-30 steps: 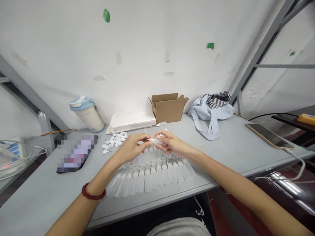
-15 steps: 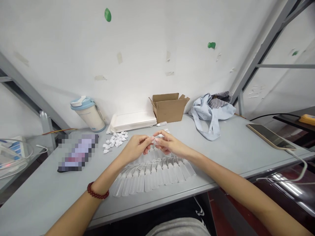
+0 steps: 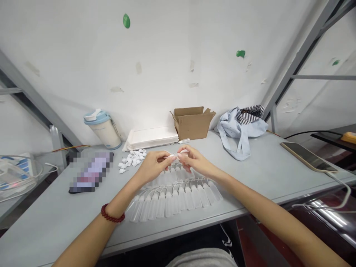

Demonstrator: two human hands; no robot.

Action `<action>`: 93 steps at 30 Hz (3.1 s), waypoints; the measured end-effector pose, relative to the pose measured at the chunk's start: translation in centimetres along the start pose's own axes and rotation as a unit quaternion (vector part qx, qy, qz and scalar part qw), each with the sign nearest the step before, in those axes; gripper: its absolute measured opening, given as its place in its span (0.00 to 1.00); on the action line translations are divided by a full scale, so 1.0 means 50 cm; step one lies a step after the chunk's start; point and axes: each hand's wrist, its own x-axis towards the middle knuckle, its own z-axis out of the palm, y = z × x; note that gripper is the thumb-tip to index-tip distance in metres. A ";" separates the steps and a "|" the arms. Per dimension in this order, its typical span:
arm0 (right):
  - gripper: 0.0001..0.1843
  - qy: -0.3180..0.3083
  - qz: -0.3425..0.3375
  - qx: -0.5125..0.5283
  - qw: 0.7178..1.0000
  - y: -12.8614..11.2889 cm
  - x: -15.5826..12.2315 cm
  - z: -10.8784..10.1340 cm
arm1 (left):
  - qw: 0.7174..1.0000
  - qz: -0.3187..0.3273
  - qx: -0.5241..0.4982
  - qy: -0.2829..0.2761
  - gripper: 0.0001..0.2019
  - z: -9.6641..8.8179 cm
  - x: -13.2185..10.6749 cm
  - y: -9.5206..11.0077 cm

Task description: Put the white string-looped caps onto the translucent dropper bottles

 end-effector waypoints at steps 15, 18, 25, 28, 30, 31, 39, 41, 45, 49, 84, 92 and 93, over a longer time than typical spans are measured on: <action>0.20 0.002 -0.037 -0.034 0.999 -0.004 -0.003 0.000 | 1.000 0.021 0.019 0.004 0.18 0.003 -0.009 0.016; 0.15 0.074 -0.156 -0.210 0.962 0.002 -0.006 0.003 | 1.000 -0.013 -0.015 -0.020 0.19 0.002 -0.008 0.016; 0.13 0.103 -0.255 -0.328 0.904 0.020 -0.004 -0.002 | 0.999 0.044 0.022 0.016 0.18 0.015 -0.004 0.007; 0.11 0.113 -0.288 -0.333 0.891 0.021 -0.002 -0.004 | 0.996 0.041 0.010 0.077 0.14 0.014 -0.003 0.009; 0.11 0.119 -0.310 -0.335 0.882 0.023 -0.001 -0.004 | 0.995 0.018 -0.035 0.093 0.13 0.012 -0.002 0.010; 0.11 0.120 -0.315 -0.335 0.880 0.025 -0.001 -0.003 | 0.994 0.007 -0.062 0.092 0.12 0.010 -0.001 0.010; 0.12 0.092 -0.181 -0.255 0.946 0.010 -0.006 -0.001 | 0.982 0.005 -0.142 0.124 0.12 0.003 0.001 0.004; 0.13 0.082 -0.156 -0.231 0.957 0.003 -0.007 -0.002 | 0.984 0.018 -0.123 0.127 0.13 0.001 0.001 0.005; 0.13 0.103 -0.195 -0.256 0.941 0.003 -0.007 -0.004 | 0.995 -0.007 -0.059 0.075 0.13 -0.007 0.000 0.008; 0.13 0.109 -0.210 -0.271 0.933 0.005 -0.007 -0.005 | 1.000 0.007 0.017 0.025 0.17 -0.012 -0.002 0.010; 0.15 0.043 -0.149 -0.406 0.901 0.101 0.088 -0.161 | 0.896 -0.126 0.416 0.093 0.24 -0.178 0.009 -0.140; 0.15 0.082 -0.120 -0.439 0.887 0.132 0.103 -0.145 | 0.909 -0.205 0.361 -0.033 0.12 -0.187 0.006 -0.144; 0.16 0.106 -0.117 -0.445 0.882 0.133 0.104 -0.142 | 0.906 -0.205 0.368 -0.035 0.11 -0.182 0.007 -0.144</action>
